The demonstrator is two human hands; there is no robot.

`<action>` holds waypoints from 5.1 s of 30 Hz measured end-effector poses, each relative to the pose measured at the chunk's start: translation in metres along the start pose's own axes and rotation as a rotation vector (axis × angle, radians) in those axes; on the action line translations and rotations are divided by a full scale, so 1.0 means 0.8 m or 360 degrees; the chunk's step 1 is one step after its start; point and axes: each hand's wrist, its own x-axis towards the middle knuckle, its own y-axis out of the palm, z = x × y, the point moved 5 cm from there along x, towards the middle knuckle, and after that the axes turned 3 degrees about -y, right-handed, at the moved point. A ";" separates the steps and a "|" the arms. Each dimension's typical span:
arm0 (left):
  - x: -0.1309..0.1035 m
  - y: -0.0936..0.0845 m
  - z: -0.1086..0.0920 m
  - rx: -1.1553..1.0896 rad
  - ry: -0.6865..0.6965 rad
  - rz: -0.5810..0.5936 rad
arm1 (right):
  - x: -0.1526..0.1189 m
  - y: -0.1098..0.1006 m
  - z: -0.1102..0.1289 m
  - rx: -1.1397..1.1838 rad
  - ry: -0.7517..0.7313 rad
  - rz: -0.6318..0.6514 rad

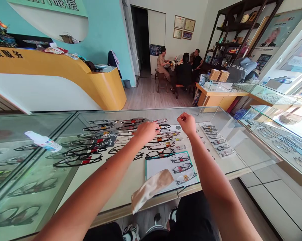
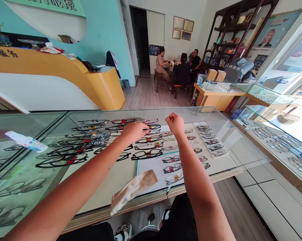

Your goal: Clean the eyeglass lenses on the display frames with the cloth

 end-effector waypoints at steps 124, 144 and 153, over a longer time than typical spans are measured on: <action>-0.151 -0.008 0.120 -0.2159 -0.0184 -0.0346 | -0.144 0.025 0.191 -0.0369 -0.1462 -0.0132; -0.157 -0.007 0.119 -0.2215 -0.0230 -0.0651 | -0.146 0.068 0.171 -0.0566 -0.1403 0.0287; -0.158 -0.010 0.131 -0.2452 -0.0386 -0.0915 | -0.148 0.068 0.172 -0.0593 -0.1436 0.0261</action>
